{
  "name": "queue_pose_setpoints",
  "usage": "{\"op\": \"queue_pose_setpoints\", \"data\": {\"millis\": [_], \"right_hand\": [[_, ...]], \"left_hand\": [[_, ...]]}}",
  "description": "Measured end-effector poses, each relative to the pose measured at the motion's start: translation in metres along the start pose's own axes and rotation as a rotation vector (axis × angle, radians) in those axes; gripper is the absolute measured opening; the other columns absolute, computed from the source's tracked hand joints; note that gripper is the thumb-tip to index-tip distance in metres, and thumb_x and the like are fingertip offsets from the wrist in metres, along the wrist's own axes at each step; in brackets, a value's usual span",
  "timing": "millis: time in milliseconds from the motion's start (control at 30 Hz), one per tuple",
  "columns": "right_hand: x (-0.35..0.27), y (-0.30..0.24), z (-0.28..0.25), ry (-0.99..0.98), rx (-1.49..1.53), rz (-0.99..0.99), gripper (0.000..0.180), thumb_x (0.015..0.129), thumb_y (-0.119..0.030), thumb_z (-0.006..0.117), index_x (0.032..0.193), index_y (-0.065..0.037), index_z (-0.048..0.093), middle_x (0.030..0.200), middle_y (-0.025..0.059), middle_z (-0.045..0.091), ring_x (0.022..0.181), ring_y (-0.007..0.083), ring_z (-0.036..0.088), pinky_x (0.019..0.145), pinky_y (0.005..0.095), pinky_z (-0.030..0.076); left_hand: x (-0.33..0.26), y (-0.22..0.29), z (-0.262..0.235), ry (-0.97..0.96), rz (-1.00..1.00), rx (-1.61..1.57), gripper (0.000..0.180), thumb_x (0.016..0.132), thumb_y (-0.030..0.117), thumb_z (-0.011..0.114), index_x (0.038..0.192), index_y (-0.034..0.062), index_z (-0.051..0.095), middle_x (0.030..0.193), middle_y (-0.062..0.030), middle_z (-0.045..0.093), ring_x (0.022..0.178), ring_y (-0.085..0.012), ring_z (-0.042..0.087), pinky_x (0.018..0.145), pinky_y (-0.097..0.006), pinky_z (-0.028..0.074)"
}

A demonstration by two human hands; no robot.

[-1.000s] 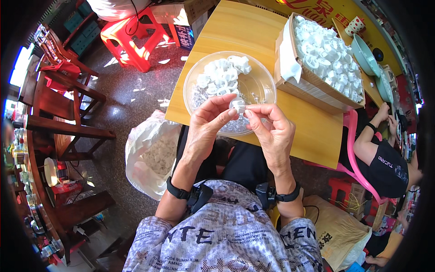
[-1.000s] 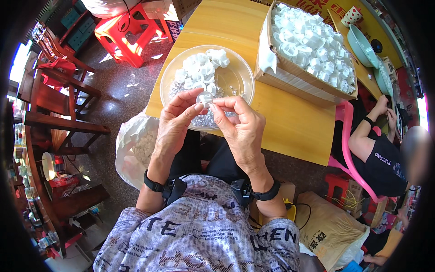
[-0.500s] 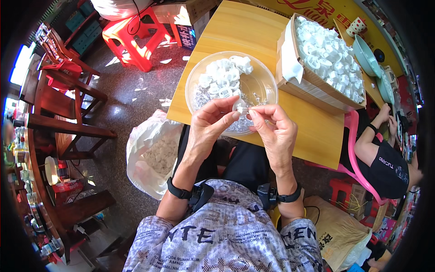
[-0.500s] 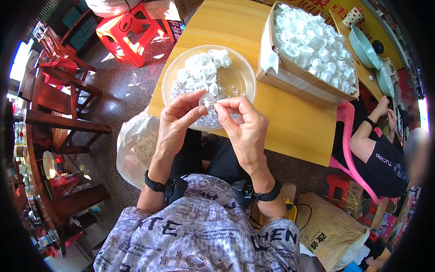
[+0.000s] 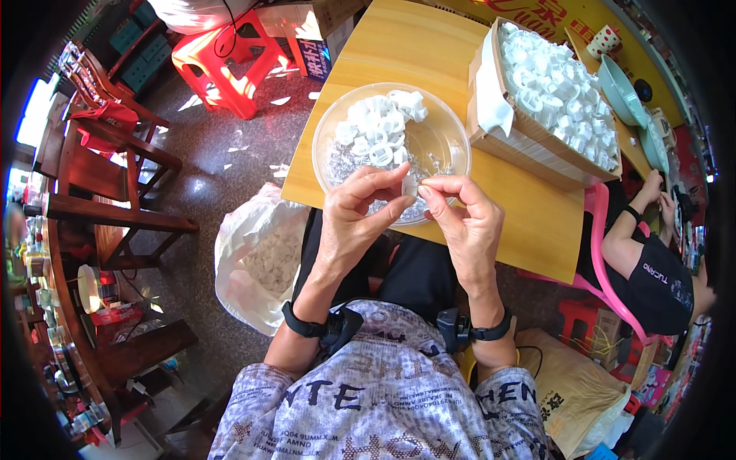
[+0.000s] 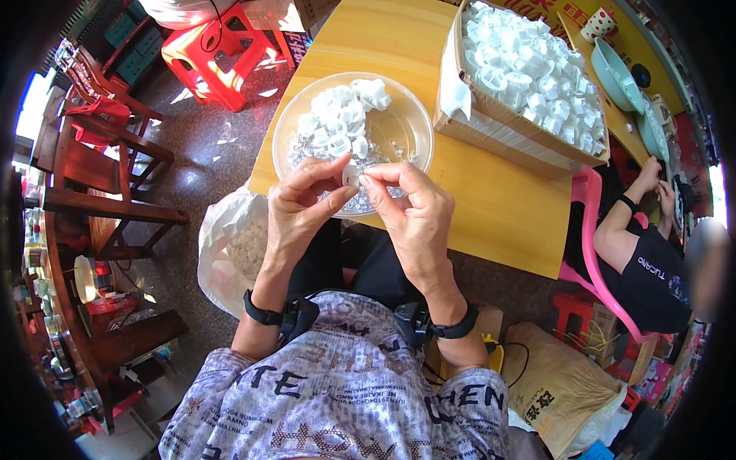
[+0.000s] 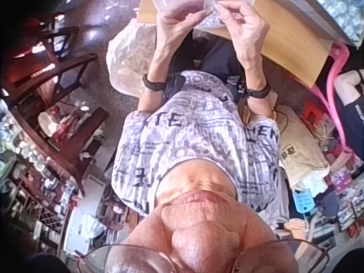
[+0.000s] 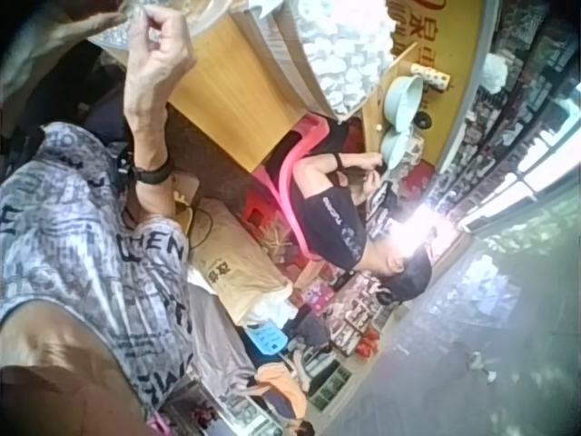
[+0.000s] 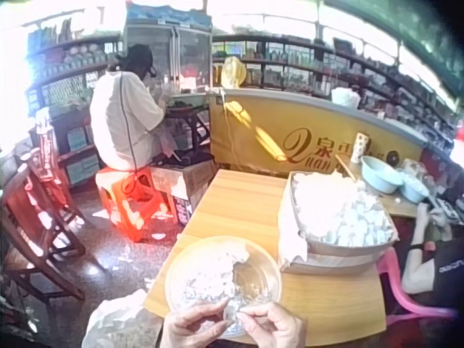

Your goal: Assembling small white plastic components by hand.

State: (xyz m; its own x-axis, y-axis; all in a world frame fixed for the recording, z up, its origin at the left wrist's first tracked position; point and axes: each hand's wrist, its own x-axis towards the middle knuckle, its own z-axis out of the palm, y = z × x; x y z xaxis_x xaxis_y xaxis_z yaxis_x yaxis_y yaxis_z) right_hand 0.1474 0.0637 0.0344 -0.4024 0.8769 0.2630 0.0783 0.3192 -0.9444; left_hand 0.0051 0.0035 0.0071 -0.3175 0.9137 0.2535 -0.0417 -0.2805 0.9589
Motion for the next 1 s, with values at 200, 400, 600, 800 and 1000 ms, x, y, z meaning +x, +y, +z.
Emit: {"op": "queue_pose_setpoints", "data": {"millis": [200,400,600,800,1000], "right_hand": [[0.001,0.001,-0.005,-0.071,0.176,0.131,0.008,0.085,-0.002,0.063,0.092,0.001,0.064,0.088,0.0048,0.065,0.074,0.0084,0.061,0.063,0.0210,0.051],[-0.002,0.007,-0.003,-0.061,0.406,0.214,0.009,0.086,-0.004,0.062,0.094,0.002,0.063,0.088,0.0046,0.065,0.077,0.0086,0.062,0.066,0.0225,0.055],[-0.001,0.005,-0.011,-0.075,0.256,0.129,0.008,0.087,-0.005,0.061,0.092,0.001,0.064,0.086,0.0036,0.065,0.076,0.0080,0.062,0.066,0.0222,0.054],[-0.002,0.011,-0.007,-0.068,0.199,0.145,0.006,0.086,-0.005,0.063,0.089,0.000,0.064,0.081,0.0026,0.065,0.073,0.0065,0.059,0.064,0.0230,0.050],[0.013,-0.005,-0.054,0.109,0.022,0.018,0.007,0.086,-0.007,0.063,0.090,-0.001,0.063,0.081,0.0033,0.065,0.074,0.0064,0.059,0.062,0.0229,0.048]], "left_hand": [[0.000,-0.014,0.001,0.049,-0.054,-0.219,0.035,0.076,-0.005,0.069,0.110,0.0020,0.063,0.108,-0.0083,0.057,0.103,-0.0131,0.055,0.084,-0.025,0.049],[-0.001,-0.009,-0.001,0.018,-0.100,-0.315,0.033,0.076,-0.006,0.068,0.108,0.0016,0.064,0.113,-0.0118,0.058,0.103,-0.0165,0.056,0.087,-0.027,0.049],[0.004,-0.014,0.001,-0.050,0.032,-0.145,0.036,0.073,-0.006,0.071,0.108,0.0003,0.063,0.107,-0.0138,0.060,0.100,-0.0186,0.059,0.082,-0.028,0.050],[-0.003,-0.020,0.001,0.014,-0.015,-0.101,0.035,0.073,-0.007,0.070,0.107,-0.0005,0.063,0.109,-0.0145,0.059,0.097,-0.0190,0.058,0.080,-0.028,0.050],[0.001,-0.014,0.009,0.014,-0.112,-0.171,0.044,0.080,-0.004,0.065,0.122,-0.0007,0.052,0.125,-0.0150,0.050,0.110,-0.0246,0.055,0.089,-0.033,0.050]]}}
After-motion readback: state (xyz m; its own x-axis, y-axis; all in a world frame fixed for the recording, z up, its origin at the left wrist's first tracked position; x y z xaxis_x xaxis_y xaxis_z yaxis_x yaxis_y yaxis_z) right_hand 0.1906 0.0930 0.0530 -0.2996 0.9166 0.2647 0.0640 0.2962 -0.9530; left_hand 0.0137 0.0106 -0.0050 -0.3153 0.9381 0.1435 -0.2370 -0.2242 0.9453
